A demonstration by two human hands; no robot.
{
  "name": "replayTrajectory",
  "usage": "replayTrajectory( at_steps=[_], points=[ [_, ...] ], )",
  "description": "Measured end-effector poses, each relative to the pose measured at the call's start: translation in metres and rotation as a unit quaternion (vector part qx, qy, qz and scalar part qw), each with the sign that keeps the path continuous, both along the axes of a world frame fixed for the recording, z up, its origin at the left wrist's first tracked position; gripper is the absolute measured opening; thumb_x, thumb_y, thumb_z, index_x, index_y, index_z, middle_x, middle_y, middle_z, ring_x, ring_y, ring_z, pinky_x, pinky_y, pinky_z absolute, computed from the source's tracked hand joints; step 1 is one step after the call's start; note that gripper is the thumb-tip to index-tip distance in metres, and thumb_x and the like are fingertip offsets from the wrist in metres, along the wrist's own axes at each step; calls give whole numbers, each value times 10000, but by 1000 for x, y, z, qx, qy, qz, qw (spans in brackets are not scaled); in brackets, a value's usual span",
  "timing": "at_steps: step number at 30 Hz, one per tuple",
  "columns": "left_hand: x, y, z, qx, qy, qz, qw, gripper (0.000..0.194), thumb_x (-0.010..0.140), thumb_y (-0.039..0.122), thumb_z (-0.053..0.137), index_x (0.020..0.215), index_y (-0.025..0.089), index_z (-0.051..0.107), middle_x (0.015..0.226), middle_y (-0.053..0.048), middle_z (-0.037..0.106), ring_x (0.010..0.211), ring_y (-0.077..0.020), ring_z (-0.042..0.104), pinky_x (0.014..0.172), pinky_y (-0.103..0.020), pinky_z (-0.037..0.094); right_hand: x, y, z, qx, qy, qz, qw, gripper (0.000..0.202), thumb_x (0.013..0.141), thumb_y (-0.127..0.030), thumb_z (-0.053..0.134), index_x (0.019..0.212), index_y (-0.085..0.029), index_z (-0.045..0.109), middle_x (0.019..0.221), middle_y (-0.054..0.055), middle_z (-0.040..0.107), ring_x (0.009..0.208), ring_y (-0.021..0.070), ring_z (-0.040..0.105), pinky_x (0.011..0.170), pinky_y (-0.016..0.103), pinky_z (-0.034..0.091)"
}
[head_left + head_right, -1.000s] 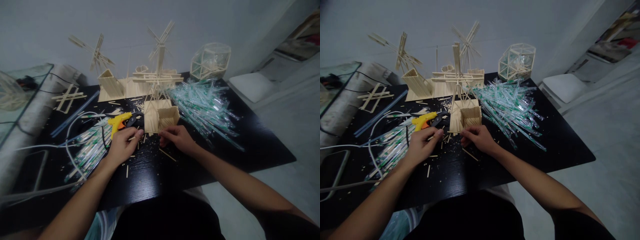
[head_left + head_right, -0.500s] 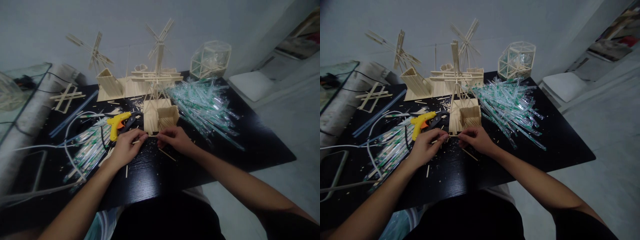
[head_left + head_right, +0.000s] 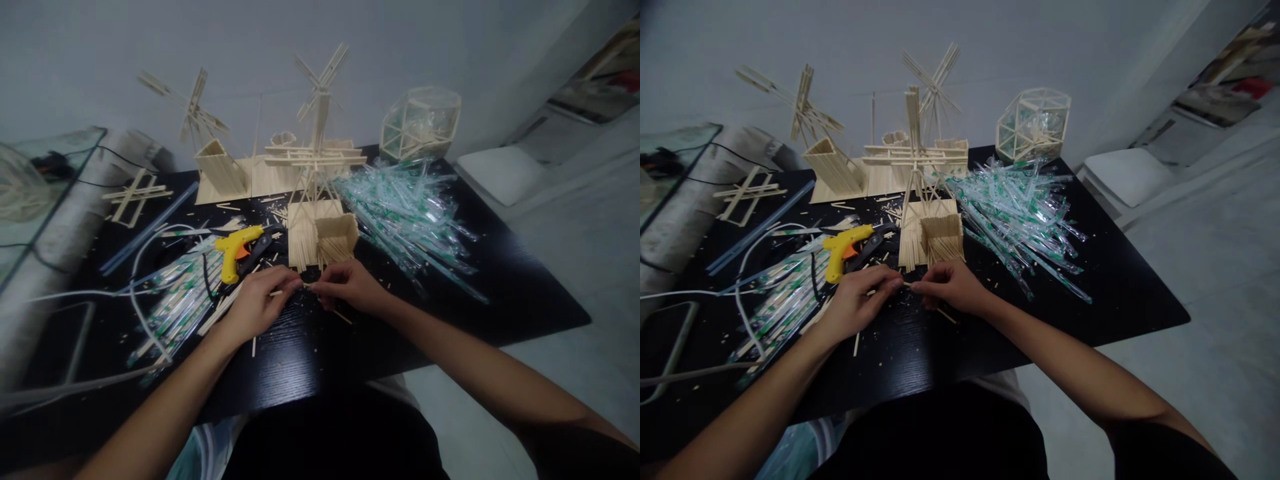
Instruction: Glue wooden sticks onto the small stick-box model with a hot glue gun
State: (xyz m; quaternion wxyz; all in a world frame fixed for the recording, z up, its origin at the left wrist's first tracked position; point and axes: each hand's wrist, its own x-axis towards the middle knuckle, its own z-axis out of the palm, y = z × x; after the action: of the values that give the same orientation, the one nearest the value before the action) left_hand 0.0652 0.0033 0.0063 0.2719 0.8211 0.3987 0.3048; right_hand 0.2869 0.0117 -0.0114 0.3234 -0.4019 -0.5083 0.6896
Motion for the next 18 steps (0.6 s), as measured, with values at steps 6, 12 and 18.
replayTrajectory(
  at_steps=[6, 12, 18],
  points=[
    [4, -3, 0, -10, -5, -31, 999, 170, 1008, 215, 525, 913, 180, 662, 818, -26, 678, 742, -137, 628, 692, -250, 483, 0, -2, 1, 12, -29, 31, 999, 437, 666, -519, 880, 628, -151, 648, 483, -33, 615, 415, 81, 529, 418, 184, 384],
    [7, -7, 0, -24, 3, -54, 998, 211, 1013, 222, 486, 850, 183, 615, 785, -23, 620, 723, -142, 585, 668, -261, 455, -1, -6, -1, 33, -12, 83, 996, 425, 633, -511, 902, 711, -145, 700, 577, -31, 633, 520, 94, 547, 512, 206, 415],
    [11, -8, 1, -57, 5, -78, 995, 269, 1017, 232, 465, 763, 183, 541, 717, 7, 551, 673, -127, 530, 636, -249, 410, 0, -6, 5, 97, -42, 120, 987, 427, 792, -565, 774, 730, -156, 668, 577, -52, 543, 517, 90, 481, 490, 204, 363]
  ],
)
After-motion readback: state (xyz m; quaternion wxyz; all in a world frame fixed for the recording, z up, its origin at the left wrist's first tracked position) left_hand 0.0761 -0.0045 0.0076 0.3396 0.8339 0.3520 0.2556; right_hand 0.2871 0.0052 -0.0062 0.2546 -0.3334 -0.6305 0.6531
